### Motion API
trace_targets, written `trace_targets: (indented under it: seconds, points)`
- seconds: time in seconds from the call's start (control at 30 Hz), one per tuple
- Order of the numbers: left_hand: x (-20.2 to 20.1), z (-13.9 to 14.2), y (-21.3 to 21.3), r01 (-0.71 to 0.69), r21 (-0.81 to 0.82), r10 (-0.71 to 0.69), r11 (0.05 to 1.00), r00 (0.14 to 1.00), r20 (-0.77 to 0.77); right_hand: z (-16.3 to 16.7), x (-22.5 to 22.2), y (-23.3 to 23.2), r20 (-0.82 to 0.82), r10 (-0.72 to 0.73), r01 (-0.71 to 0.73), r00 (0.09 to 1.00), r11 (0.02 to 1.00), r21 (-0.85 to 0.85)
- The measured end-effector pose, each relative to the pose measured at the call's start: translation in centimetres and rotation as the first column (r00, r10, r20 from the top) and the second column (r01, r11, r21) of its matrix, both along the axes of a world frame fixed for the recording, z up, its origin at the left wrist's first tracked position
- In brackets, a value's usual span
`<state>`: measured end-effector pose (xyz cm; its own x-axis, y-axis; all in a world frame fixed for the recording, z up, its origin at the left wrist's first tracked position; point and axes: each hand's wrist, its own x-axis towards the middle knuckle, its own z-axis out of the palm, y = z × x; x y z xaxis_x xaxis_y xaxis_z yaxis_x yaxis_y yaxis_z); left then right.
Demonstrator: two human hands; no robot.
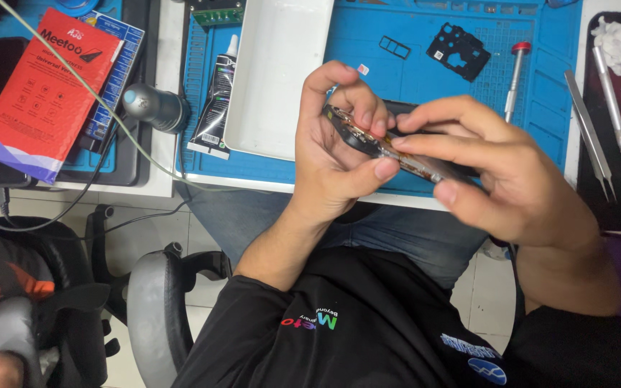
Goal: The person repairs a smartphone at a workbench. They remove the back cover and battery, use a screwdriver to unscrew internal components, manipulate small parts with a tool, then reassemble the phone, press the cover on, and power the screen on at the end.
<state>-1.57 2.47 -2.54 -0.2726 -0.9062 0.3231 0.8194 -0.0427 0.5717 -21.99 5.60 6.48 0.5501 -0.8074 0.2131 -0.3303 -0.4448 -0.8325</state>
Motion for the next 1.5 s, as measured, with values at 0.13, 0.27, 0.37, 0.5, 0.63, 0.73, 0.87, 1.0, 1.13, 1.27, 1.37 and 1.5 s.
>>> trace_targets:
  seconds: [0.13, 0.27, 0.37, 0.5, 0.63, 0.73, 0.87, 1.0, 1.13, 1.27, 1.37, 1.5]
  points:
    - [-0.2, 0.0, 0.1, 0.003, -0.004, -0.002, 1.0, 1.0, 0.022, -0.3, -0.1, 0.1, 0.026, -0.089, 0.087, 0.996, 0.993, 0.076]
    - [-0.4, -0.1, 0.2, 0.016, 0.025, -0.017, 1.0, 1.0, 0.023, -0.5, -0.2, -0.1, 0.063, -0.087, 0.084, 0.994, 0.996, 0.036]
    - [-0.6, -0.2, 0.2, 0.029, 0.034, -0.03, 0.999, 0.999, 0.024, -0.5, -0.3, -0.3, 0.064, -0.076, 0.074, 0.995, 0.997, 0.029]
    - [-0.7, -0.2, 0.3, 0.03, 0.044, -0.032, 0.999, 0.999, 0.028, -0.4, -0.5, -0.3, 0.064, -0.078, 0.076, 0.995, 0.996, 0.035]
    - [-0.7, -0.2, 0.3, 0.03, 0.047, -0.032, 0.998, 0.999, 0.028, -0.4, -0.6, -0.3, 0.087, -0.072, 0.065, 0.994, 0.995, 0.081]
    - [-0.7, -0.2, 0.3, 0.027, 0.044, -0.029, 0.999, 0.999, 0.033, -0.4, -0.6, -0.4, 0.091, -0.07, 0.061, 0.993, 0.993, 0.098]
    - [-0.7, -0.2, 0.3, 0.018, 0.044, -0.02, 0.999, 0.999, 0.047, -0.4, -0.7, -0.6, 0.105, -0.059, 0.048, 0.993, 0.993, 0.108]
    - [-0.7, -0.3, 0.4, 0.014, 0.049, -0.017, 0.999, 0.999, 0.051, -0.6, -0.7, -0.6, 0.111, -0.059, 0.047, 0.992, 0.992, 0.113]
    - [-0.8, -0.4, 0.3, 0.017, 0.076, -0.019, 0.997, 0.999, 0.034, -0.8, -0.8, -0.5, 0.113, -0.076, 0.06, 0.991, 0.988, 0.14]
    - [-1.0, -0.5, 0.3, 0.011, 0.095, -0.013, 0.995, 1.0, 0.018, -1.0, -0.8, -0.6, 0.133, -0.084, 0.063, 0.988, 0.986, 0.157]
    - [-1.1, -0.5, 0.3, 0.01, 0.104, -0.011, 0.994, 1.0, 0.013, -1.1, -0.9, -0.8, 0.133, -0.084, 0.062, 0.988, 0.985, 0.161]
    - [-1.1, -0.5, 0.3, 0.006, 0.106, -0.008, 0.994, 1.0, 0.014, -1.1, -0.9, -0.8, 0.147, -0.07, 0.044, 0.987, 0.984, 0.171]
